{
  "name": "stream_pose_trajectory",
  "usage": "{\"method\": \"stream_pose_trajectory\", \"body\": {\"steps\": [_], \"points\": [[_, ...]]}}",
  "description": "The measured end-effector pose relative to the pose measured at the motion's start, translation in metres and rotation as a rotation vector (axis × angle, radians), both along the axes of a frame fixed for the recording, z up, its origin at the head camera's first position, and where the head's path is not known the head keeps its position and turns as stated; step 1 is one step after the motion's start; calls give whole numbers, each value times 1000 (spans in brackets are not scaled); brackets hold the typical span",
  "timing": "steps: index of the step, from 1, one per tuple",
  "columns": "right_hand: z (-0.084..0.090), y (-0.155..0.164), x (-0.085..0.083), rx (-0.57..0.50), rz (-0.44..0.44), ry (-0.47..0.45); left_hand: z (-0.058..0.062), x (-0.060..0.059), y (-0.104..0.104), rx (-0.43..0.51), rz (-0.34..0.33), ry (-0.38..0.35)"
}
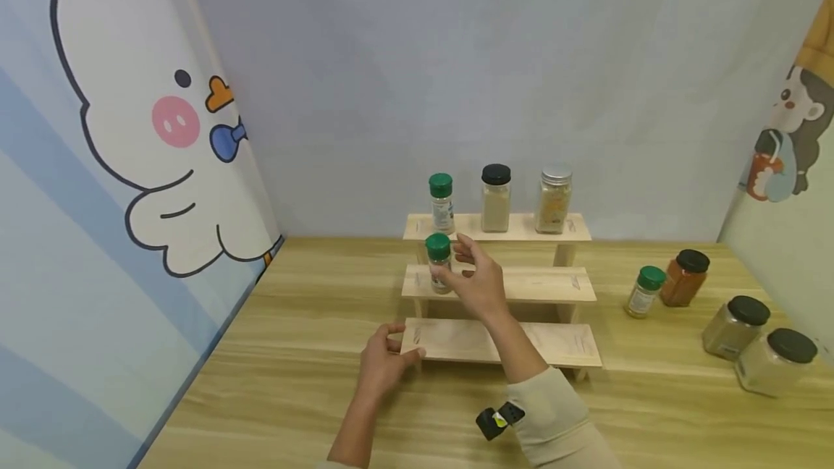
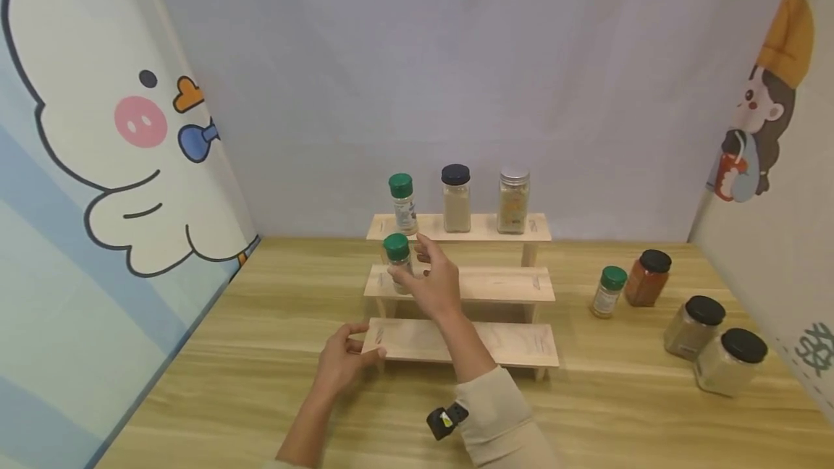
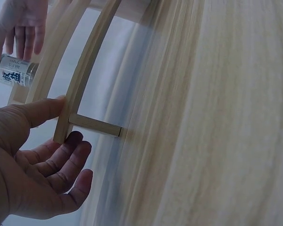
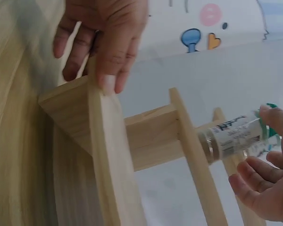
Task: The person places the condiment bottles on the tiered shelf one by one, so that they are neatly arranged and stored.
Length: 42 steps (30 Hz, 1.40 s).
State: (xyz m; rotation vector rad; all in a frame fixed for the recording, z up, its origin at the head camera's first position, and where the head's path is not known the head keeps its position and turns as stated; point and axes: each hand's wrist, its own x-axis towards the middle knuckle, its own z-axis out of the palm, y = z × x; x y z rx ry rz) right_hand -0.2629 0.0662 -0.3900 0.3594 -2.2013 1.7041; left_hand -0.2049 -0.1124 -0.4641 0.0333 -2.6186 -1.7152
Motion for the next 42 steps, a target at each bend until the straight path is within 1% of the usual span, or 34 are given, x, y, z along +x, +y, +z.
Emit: {"method": "stream_pose_trajectory", "body": {"steps": [3, 10, 17, 19, 23, 24, 26, 27, 31, 34, 37, 42], "points": [[1, 7, 8, -20, -23, -11, -1, 2, 0, 1, 8, 4], [3, 24, 26, -5, -37, -26, -3, 4, 0, -4, 15, 10], [6, 45, 42, -93, -90, 2, -2, 0, 2, 18, 17, 24], [13, 49, 50, -108, -105, -3, -2, 0, 2, 19, 16, 22], [14, 59, 59, -114, -138, -8, -2, 2, 3, 18, 10, 10], [13, 62, 60, -111, -145, -12, -2, 3, 3, 19, 13, 9], [6, 70, 58, -107, -159, -3, -2, 4, 3, 19, 18, 9], [5, 73, 59, -110, -169, -1, -2, 4, 3, 22, 21, 10], [2, 86, 63, -121, -237, 11, -3, 4, 4, 27, 19, 14], [1, 95, 64, -143, -290, 2, -3, 4, 4, 28, 23, 20], [0, 104, 65, -161, -328, -37, -2, 5, 4, 20, 32, 27], [-3, 121, 70, -179, -384, -110, -4, 9, 4, 17, 19, 43]]}}
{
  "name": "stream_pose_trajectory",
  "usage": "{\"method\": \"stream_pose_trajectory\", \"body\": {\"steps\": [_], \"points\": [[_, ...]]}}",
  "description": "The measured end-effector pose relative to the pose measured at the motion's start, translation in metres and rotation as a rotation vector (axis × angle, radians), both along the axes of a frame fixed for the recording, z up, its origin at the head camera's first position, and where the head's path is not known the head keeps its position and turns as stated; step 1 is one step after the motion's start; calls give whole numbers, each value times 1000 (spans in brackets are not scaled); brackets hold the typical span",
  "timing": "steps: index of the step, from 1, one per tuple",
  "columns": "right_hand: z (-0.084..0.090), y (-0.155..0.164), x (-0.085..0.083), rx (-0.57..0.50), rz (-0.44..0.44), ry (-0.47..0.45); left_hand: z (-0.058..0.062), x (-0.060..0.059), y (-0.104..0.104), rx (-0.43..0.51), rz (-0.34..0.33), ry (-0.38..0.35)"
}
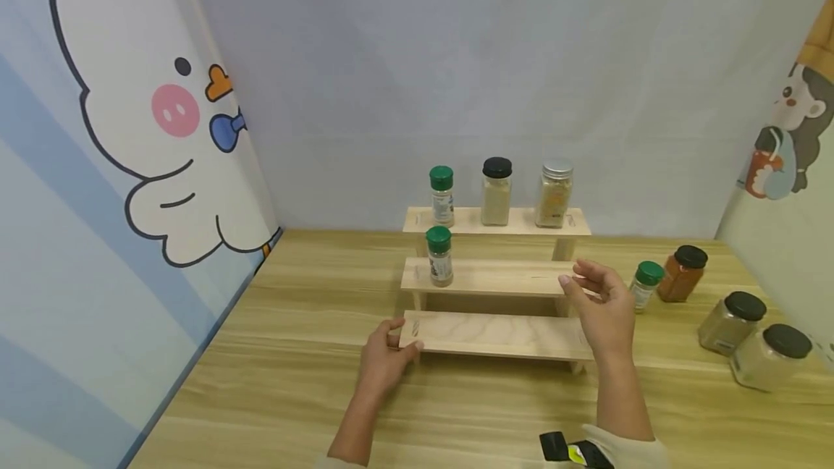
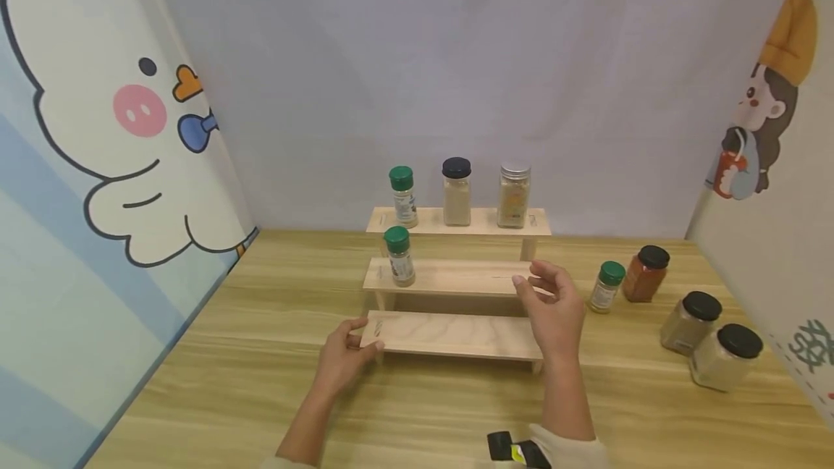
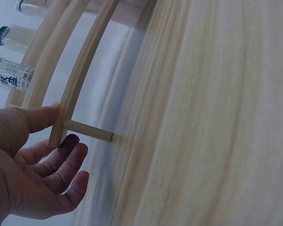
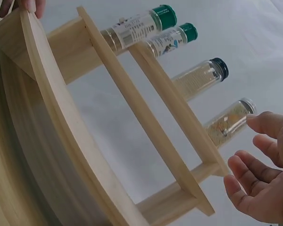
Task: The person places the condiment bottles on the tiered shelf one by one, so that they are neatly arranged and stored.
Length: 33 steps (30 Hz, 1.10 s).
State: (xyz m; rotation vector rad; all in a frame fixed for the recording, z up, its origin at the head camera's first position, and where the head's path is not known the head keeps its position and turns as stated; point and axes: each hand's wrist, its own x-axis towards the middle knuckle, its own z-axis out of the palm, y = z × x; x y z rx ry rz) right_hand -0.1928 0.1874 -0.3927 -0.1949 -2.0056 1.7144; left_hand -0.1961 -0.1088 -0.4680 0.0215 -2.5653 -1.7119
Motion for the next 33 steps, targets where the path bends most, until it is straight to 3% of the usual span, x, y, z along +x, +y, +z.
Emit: {"method": "stream_pose_trajectory", "body": {"steps": [4, 9, 19, 26, 33], "points": [[-5, 16, 1, -33, -67, -25, -2, 2, -1, -14, -1, -3], [-18, 38, -4, -160, -180, 10, -6, 5, -1, -18, 1, -15], [-51, 72, -38, -378, -405, 18, -11, 3, 0, -35, 9, 12], [-68, 80, -58, -376, -570, 13, -8, 0, -2, -57, -2, 14], [-75, 90, -68, -284, -618, -39, -5, -2, -3, -44, 2, 47]]}}
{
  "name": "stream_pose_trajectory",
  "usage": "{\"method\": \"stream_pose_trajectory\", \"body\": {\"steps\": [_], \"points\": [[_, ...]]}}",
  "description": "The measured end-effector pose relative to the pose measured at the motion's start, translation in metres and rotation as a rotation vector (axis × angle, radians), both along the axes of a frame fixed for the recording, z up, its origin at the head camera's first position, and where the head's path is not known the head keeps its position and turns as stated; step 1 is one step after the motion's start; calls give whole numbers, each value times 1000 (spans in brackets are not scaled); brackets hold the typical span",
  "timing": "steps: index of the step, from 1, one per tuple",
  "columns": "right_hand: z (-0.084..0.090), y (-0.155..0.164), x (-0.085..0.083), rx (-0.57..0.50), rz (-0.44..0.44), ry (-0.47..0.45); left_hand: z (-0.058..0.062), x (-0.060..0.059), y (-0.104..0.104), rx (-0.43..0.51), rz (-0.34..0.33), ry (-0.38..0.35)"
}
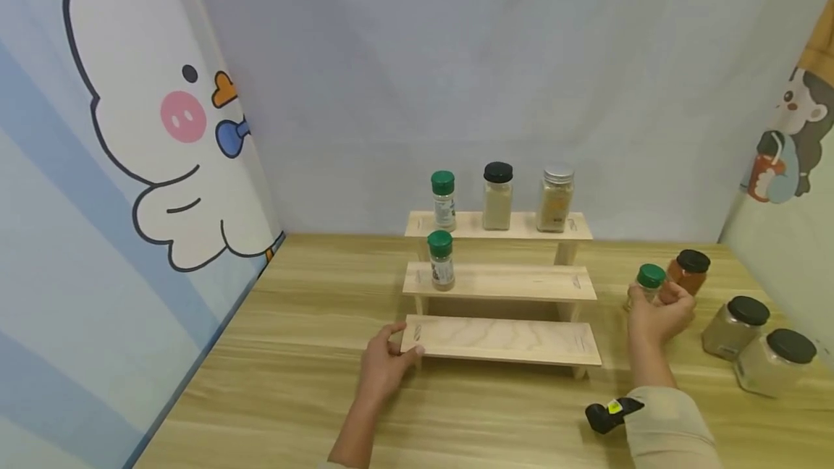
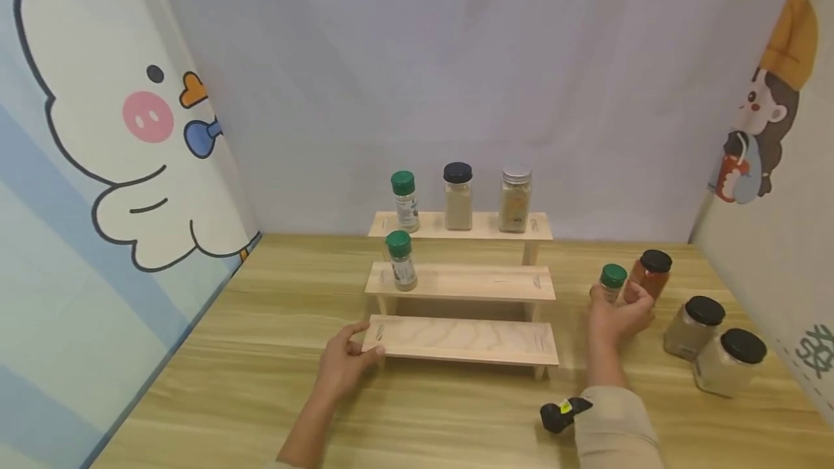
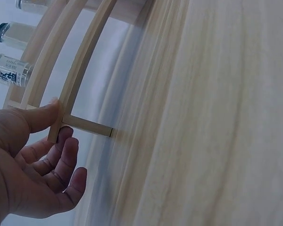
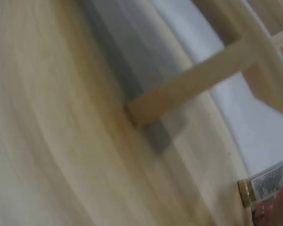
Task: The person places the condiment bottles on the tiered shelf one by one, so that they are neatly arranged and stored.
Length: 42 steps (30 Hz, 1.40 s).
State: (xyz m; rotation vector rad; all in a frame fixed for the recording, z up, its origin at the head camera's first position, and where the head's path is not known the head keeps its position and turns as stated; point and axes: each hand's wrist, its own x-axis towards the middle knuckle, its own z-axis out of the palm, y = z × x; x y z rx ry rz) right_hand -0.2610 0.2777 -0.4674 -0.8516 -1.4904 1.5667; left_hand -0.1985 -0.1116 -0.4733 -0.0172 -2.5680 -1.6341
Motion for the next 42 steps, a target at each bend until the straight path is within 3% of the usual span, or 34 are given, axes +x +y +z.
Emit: {"method": "stream_pose_trajectory", "body": {"steps": [5, 10, 15, 21, 26, 32, 42], "points": [[-6, 10, -5, 106, 38, -135, 3, -2, 0, 4, -11, -14], [-10, 13, -3, 171, 77, -161, 5, -1, 0, 18, -14, -29], [-1, 8, 3, 71, 103, -95, 5, 0, -2, 24, -3, -32], [33, 0, 19, -129, 209, -31, 4, 0, -4, 21, -4, -16], [53, -11, 42, -200, 281, -7, 4, 1, -3, 31, -13, -16], [65, -28, 67, -190, 326, 51, 2, 2, -1, 64, -20, -32], [92, -51, 80, -159, 390, 175, 3, 2, -2, 73, -25, -40]]}}
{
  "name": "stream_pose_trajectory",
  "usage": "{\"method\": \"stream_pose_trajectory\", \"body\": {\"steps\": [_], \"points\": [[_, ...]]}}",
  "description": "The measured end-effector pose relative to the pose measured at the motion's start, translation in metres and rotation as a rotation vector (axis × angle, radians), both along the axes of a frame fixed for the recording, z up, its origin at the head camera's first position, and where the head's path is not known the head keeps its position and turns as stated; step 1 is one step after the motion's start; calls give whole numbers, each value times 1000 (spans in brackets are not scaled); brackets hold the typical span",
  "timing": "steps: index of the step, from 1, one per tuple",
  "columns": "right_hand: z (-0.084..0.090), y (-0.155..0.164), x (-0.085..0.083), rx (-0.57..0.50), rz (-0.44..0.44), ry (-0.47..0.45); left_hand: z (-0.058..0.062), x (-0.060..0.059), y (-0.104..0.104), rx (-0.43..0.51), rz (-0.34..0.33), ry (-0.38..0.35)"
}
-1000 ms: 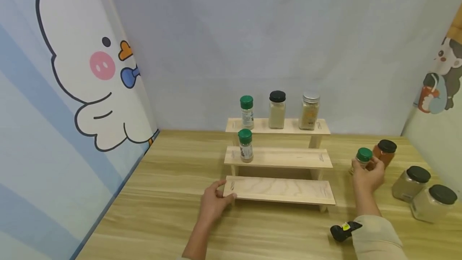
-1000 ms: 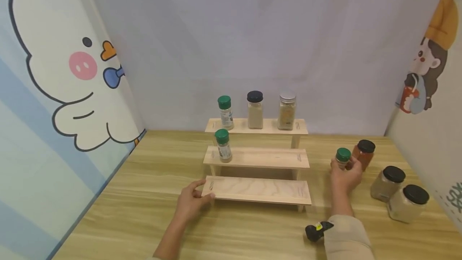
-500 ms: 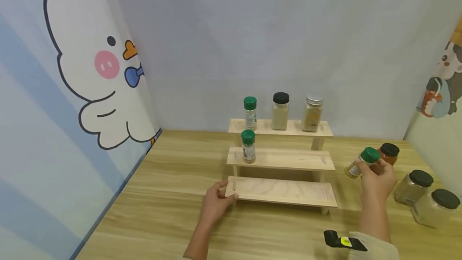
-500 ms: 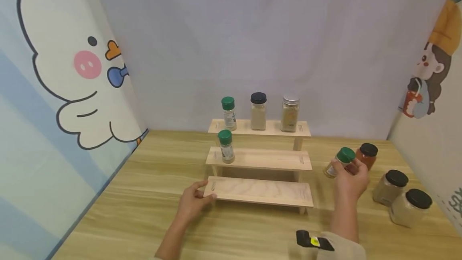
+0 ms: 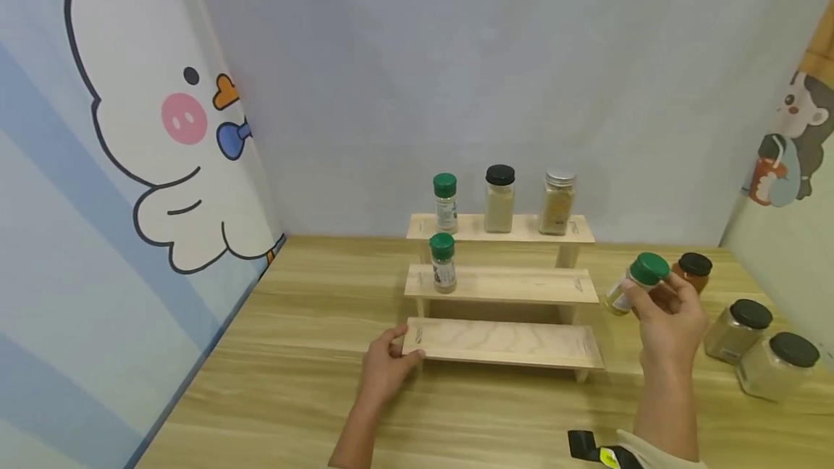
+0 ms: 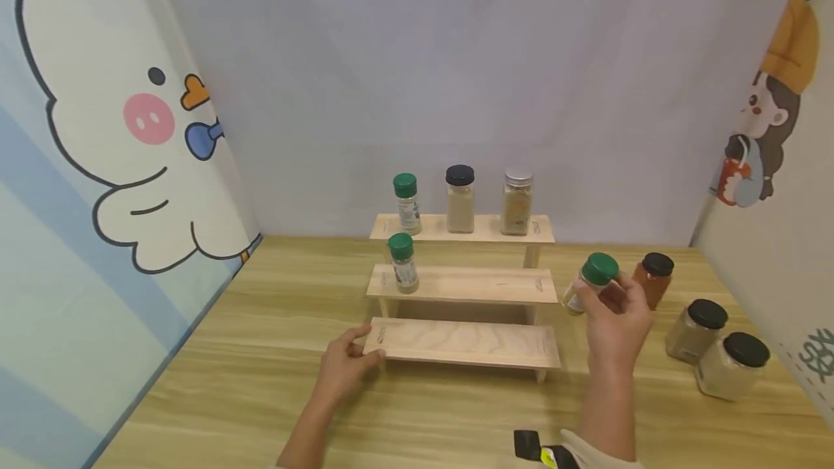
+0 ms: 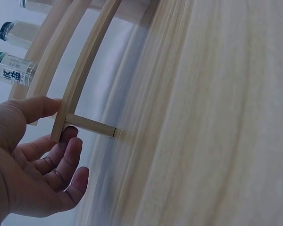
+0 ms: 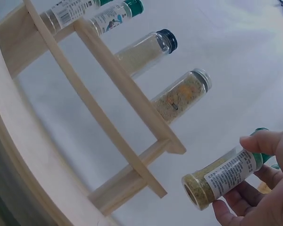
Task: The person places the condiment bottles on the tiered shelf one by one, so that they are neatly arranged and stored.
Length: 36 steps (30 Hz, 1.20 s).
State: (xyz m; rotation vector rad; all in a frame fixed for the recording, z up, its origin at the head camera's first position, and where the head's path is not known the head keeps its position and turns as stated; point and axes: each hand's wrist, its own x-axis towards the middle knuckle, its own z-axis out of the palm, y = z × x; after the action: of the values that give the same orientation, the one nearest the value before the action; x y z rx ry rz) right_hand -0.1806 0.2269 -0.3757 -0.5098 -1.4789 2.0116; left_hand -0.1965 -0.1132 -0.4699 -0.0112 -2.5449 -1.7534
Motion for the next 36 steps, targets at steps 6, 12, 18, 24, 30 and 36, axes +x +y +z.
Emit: {"method": "stream_pose_trajectory", "body": {"steps": [6, 12, 18, 24, 30, 36], "points": [[3, -14, -3, 69, 59, 9, 0, 0, 1, 3, 2, -4], [1, -34, -9, 171, 125, 25, 0, 0, 0, 0, 2, -15], [0, -54, -18, 240, 207, 3, 0, -1, 0, -13, 2, -10], [-1, -71, -29, 340, 259, 33, 1, 0, -1, -20, 9, -6], [-4, -84, -40, 397, 310, 80, 3, 2, -3, -36, -2, 0], [-6, -94, -51, 430, 379, 101, 1, -1, 0, -27, -4, -19]]}}
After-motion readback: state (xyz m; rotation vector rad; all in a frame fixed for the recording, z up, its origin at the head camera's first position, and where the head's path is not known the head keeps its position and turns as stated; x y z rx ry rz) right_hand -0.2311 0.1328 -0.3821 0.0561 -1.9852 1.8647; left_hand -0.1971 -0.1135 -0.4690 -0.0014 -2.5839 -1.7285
